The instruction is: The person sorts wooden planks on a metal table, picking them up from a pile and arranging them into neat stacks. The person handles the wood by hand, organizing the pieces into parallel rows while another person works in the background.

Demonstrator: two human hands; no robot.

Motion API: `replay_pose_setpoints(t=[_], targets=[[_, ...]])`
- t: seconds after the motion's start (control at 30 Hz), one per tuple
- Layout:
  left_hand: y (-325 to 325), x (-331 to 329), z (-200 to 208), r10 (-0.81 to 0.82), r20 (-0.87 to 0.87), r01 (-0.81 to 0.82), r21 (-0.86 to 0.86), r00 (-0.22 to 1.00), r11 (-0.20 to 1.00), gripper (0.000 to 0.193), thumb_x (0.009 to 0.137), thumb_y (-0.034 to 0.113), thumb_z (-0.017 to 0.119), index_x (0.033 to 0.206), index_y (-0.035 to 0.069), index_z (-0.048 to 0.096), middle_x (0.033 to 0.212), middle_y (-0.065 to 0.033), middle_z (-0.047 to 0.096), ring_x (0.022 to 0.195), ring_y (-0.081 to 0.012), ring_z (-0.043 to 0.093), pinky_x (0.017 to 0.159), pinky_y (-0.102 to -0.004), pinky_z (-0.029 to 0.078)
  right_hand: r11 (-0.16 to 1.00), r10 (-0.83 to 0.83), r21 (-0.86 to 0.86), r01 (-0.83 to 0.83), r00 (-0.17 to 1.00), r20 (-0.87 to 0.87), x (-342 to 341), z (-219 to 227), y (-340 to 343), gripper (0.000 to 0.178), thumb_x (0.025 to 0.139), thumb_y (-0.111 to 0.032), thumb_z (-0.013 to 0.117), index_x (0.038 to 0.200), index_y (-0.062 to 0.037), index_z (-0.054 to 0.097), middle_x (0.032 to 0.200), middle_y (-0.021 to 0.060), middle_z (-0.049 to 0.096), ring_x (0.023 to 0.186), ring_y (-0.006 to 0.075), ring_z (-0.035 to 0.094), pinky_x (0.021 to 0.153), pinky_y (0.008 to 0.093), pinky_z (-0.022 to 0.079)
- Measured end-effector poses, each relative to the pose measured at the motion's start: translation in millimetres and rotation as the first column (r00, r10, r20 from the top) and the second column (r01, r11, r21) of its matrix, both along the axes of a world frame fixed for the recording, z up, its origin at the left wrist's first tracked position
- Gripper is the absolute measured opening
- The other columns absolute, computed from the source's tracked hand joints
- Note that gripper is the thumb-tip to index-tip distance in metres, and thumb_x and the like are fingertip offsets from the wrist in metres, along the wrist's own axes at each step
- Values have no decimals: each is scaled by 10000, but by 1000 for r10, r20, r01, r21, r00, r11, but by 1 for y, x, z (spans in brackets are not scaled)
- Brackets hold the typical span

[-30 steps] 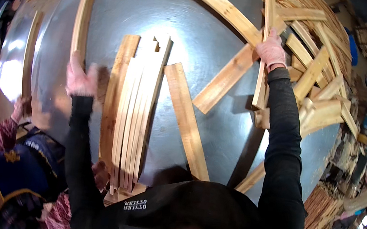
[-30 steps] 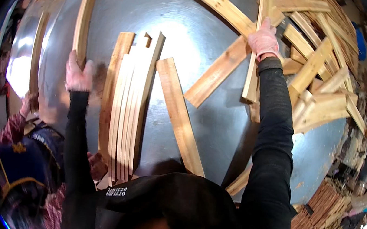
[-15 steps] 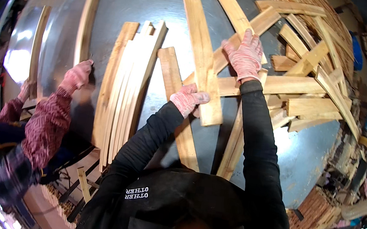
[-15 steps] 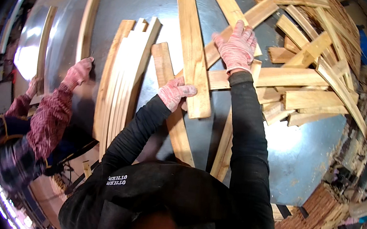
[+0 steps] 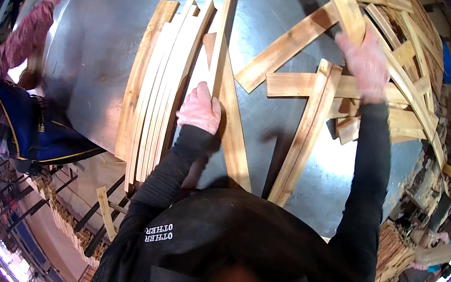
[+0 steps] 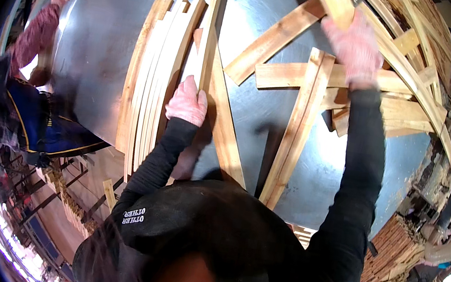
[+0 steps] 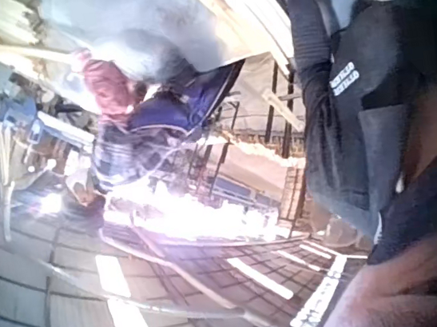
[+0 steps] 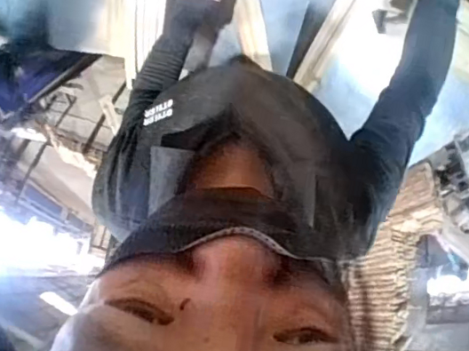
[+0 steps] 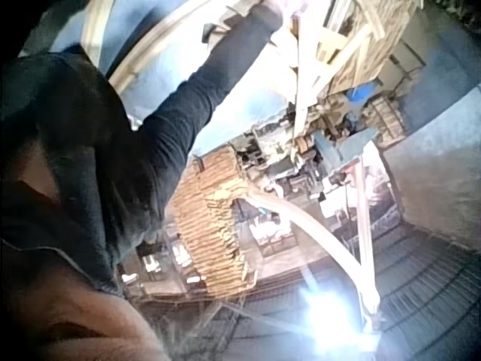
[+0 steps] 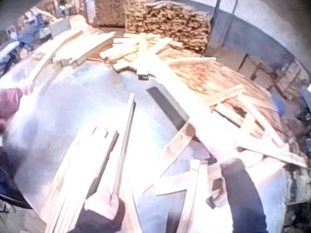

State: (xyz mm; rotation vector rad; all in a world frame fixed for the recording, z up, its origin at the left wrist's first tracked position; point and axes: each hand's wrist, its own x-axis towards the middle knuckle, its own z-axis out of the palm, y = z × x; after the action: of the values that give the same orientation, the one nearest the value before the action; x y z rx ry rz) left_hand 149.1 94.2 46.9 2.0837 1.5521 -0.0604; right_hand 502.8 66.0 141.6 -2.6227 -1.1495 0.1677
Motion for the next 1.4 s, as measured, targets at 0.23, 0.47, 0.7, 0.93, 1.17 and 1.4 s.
replay_pose_setpoints(t=[0.23, 0.47, 0.7, 0.93, 1.17, 1.4], targets=[[-64, 23, -28, -105, -145, 119, 88, 984, 989, 1079, 713, 406, 764, 1528, 26, 168, 1506, -380, 203, 1305, -495, 392, 1061, -556, 353, 971, -237, -61, 231, 964, -123, -172, -99, -175, 1060, 672, -437, 836, 1451, 18, 281, 1273, 250, 522, 1091, 423, 569, 913, 460, 503], [-47, 14, -47, -66, 70, 52, 190, 995, 980, 911, 764, 293, 727, 1468, -31, 247, 1410, -317, 360, 1194, -470, 479, 1002, -502, 435, 995, -103, -21, 101, 983, -152, -103, -71, -167, 877, 747, -218, 677, 1507, -88, 258, 1273, 243, 540, 1093, 432, 585, 908, 481, 505], [-26, 6, -19, 189, 548, -114, -168, 815, 979, 812, 758, 168, 664, 1460, -46, 317, 1381, -255, 458, 1205, -373, 512, 1010, -458, 443, 933, 311, -250, -261, 932, 188, 118, -25, -1, 867, 735, -225, 672, 1506, -115, 291, 1340, 194, 553, 1228, 384, 522, 1015, 440, 439], [59, -50, 65, 940, 333, 781, -605, 70, 156, 877, 823, 266, 734, 1506, 21, 242, 1334, -258, 442, 1071, -354, 612, 807, -458, 573, 875, 320, -356, -328, 944, -84, 92, -54, 40, 1094, 629, -233, 828, 1530, -95, 222, 1366, 264, 510, 1237, 383, 536, 1035, 412, 451], [79, -93, 112, 821, 570, 674, -620, 35, 402, 838, 790, 169, 717, 1468, -59, 279, 1327, -294, 486, 1112, -401, 613, 942, -519, 547, 871, 263, -432, -233, 965, 12, 62, -52, 12, 1126, 654, -220, 808, 1553, -125, 137, 1281, 257, 543, 1186, 399, 556, 1014, 429, 469], [239, -251, 21, 103, 472, -236, 231, 875, 944, 396, 888, 178, 568, 1272, 80, 568, 1064, -152, 698, 970, -297, 668, 849, -371, 508, 857, 277, -429, -285, 957, -81, -44, -35, 58, 1090, 672, -318, 765, 1557, -96, 168, 1408, 269, 468, 1217, 386, 557, 1028, 380, 465]])
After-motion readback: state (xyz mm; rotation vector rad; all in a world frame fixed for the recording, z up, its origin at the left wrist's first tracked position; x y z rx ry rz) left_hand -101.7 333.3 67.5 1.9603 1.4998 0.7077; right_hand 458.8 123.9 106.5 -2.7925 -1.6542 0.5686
